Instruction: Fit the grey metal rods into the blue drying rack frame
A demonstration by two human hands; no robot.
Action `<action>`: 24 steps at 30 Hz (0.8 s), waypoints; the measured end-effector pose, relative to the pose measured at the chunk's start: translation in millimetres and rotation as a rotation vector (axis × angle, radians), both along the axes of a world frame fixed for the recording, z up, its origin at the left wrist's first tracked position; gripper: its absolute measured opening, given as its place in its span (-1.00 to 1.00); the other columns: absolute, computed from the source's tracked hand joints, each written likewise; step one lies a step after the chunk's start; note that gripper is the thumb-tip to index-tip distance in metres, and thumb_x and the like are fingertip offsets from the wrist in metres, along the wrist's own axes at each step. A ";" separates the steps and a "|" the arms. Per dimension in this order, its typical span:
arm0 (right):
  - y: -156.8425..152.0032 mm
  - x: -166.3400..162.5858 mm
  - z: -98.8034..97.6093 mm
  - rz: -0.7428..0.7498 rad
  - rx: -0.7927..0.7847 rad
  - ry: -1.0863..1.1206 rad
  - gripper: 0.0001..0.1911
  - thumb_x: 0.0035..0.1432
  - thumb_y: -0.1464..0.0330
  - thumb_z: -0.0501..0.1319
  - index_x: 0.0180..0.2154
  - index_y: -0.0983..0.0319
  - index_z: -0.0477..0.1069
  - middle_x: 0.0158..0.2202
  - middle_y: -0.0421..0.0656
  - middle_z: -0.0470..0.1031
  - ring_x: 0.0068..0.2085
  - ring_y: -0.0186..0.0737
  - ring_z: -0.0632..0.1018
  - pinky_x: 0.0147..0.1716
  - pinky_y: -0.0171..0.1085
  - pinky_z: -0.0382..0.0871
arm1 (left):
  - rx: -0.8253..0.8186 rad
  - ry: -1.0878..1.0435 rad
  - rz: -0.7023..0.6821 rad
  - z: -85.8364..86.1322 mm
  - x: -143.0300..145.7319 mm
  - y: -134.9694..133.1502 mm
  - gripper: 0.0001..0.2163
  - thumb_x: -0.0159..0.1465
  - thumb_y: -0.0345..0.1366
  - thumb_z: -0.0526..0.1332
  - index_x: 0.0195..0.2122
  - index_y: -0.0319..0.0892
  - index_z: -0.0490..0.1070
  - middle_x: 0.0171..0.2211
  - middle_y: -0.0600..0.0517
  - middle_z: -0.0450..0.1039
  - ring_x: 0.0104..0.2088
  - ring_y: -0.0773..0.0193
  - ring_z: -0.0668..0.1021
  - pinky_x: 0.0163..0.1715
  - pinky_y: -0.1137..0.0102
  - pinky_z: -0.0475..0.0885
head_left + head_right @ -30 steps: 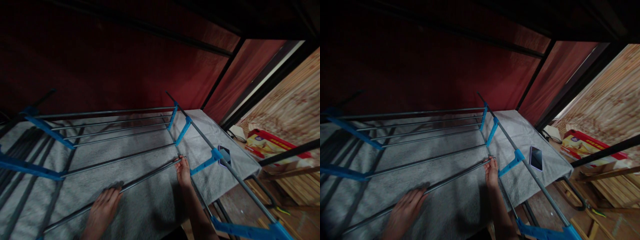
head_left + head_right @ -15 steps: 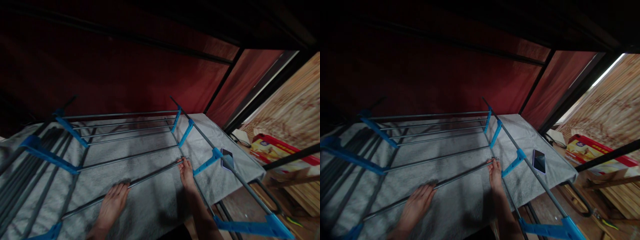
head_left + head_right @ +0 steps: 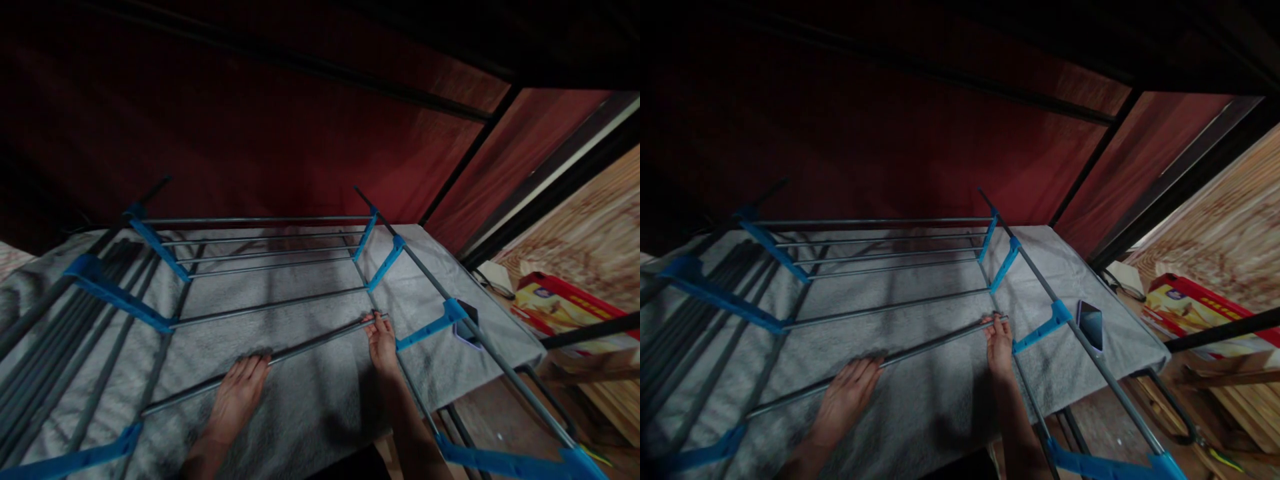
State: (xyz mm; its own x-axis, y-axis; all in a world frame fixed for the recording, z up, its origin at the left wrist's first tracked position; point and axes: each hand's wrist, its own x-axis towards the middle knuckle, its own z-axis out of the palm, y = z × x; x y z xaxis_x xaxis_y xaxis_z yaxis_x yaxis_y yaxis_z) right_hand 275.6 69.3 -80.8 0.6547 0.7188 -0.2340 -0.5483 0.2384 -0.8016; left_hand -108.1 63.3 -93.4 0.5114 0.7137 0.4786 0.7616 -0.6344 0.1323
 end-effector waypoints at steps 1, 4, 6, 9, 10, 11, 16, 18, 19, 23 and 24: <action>-0.2 0.3 -0.4 0.002 -0.002 0.001 -0.63 0.01 0.19 0.60 -0.27 0.12 0.49 -0.36 -0.30 0.66 -0.31 -0.34 0.69 -0.24 -0.36 0.65 | 0.005 -0.007 0.005 0.6 0.2 -0.1 -0.66 0.57 -0.23 0.06 0.06 -0.13 0.65 -0.22 -0.09 0.71 -0.19 0.05 0.70 -0.03 0.18 0.51; -0.4 1.3 -2.2 -0.002 -0.007 0.009 -0.63 0.00 0.20 0.61 -0.30 0.11 0.47 -0.37 -0.33 0.65 -0.32 -0.38 0.68 -0.24 -0.40 0.63 | 0.025 -0.011 0.016 2.4 -0.7 -1.0 -0.69 0.56 -0.27 0.08 0.01 -0.12 0.65 -0.23 -0.07 0.71 -0.19 0.06 0.70 -0.03 0.20 0.50; -0.7 2.1 -3.7 -0.009 -0.009 0.017 -0.61 -0.02 0.20 0.62 -0.30 0.11 0.46 -0.39 -0.34 0.63 -0.32 -0.39 0.68 -0.23 -0.41 0.63 | 0.035 0.009 0.004 3.3 -1.9 -2.2 -0.71 0.53 -0.35 0.10 -0.04 -0.11 0.65 -0.23 -0.06 0.71 -0.19 0.08 0.70 -0.02 0.21 0.49; -1.7 3.9 -6.1 -0.012 -0.013 0.028 -0.62 -0.01 0.18 0.60 -0.27 0.13 0.49 -0.36 -0.30 0.66 -0.31 -0.35 0.69 -0.22 -0.37 0.64 | 0.051 0.038 0.009 2.7 -2.6 -4.3 -0.71 0.50 -0.41 0.10 -0.04 -0.10 0.66 -0.22 -0.06 0.71 -0.18 0.07 0.70 0.02 0.20 0.48; -2.1 4.8 -6.8 -0.011 -0.014 0.032 -0.63 0.00 0.16 0.59 -0.25 0.14 0.52 -0.34 -0.27 0.67 -0.31 -0.34 0.69 -0.22 -0.35 0.64 | 0.061 0.045 0.019 1.9 -2.5 -4.8 -0.70 0.50 -0.41 0.10 -0.02 -0.11 0.66 -0.23 -0.06 0.71 -0.18 0.07 0.69 0.03 0.20 0.48; -2.6 5.7 -7.4 -0.009 -0.014 0.037 -0.63 0.03 0.14 0.57 -0.23 0.15 0.54 -0.33 -0.24 0.68 -0.30 -0.32 0.69 -0.21 -0.33 0.65 | 0.077 0.051 0.028 1.0 -2.1 -5.1 -0.69 0.51 -0.41 0.09 -0.02 -0.11 0.66 -0.23 -0.06 0.71 -0.18 0.07 0.69 0.03 0.20 0.48; -3.6 10.4 -7.2 -0.007 -0.043 0.024 -0.68 0.09 0.14 0.53 -0.21 0.15 0.56 -0.31 -0.23 0.68 -0.28 -0.27 0.70 -0.17 -0.27 0.67 | 0.109 0.052 0.027 -0.2 0.5 -5.7 -0.69 0.54 -0.37 0.08 0.01 -0.16 0.66 -0.18 -0.08 0.73 -0.14 0.08 0.71 0.05 0.21 0.50; -4.1 11.9 -5.5 -0.004 -0.060 0.009 -0.69 0.09 0.16 0.53 -0.24 0.15 0.55 -0.33 -0.25 0.67 -0.28 -0.28 0.70 -0.18 -0.28 0.66 | 0.044 0.036 0.028 2.7 2.3 -7.2 -0.68 0.55 -0.34 0.08 0.06 -0.16 0.65 -0.15 -0.09 0.73 -0.11 0.06 0.71 0.07 0.19 0.51; -4.6 12.7 -4.5 0.004 -0.066 0.007 -0.70 0.09 0.16 0.53 -0.25 0.15 0.54 -0.33 -0.25 0.66 -0.27 -0.28 0.70 -0.18 -0.29 0.65 | -0.003 0.029 0.034 4.7 3.5 -8.4 -0.68 0.55 -0.32 0.08 0.08 -0.15 0.65 -0.14 -0.10 0.73 -0.09 0.05 0.71 0.08 0.17 0.52; -7.8 19.4 -2.7 0.041 -0.089 0.039 -0.75 0.10 0.19 0.49 -0.28 0.14 0.53 -0.36 -0.27 0.64 -0.30 -0.33 0.69 -0.21 -0.34 0.63 | -0.217 0.006 0.084 14.4 8.1 -14.7 -0.65 0.53 -0.34 0.04 0.09 -0.11 0.63 -0.10 -0.13 0.72 -0.03 0.00 0.70 0.14 0.09 0.52; -8.5 22.6 -3.4 0.044 -0.099 0.046 -0.78 0.10 0.21 0.48 -0.29 0.13 0.53 -0.37 -0.27 0.64 -0.31 -0.34 0.68 -0.21 -0.35 0.64 | -0.257 -0.009 0.096 16.7 8.4 -16.1 -0.64 0.52 -0.36 0.03 0.10 -0.11 0.63 -0.09 -0.14 0.71 0.00 -0.01 0.69 0.17 0.07 0.51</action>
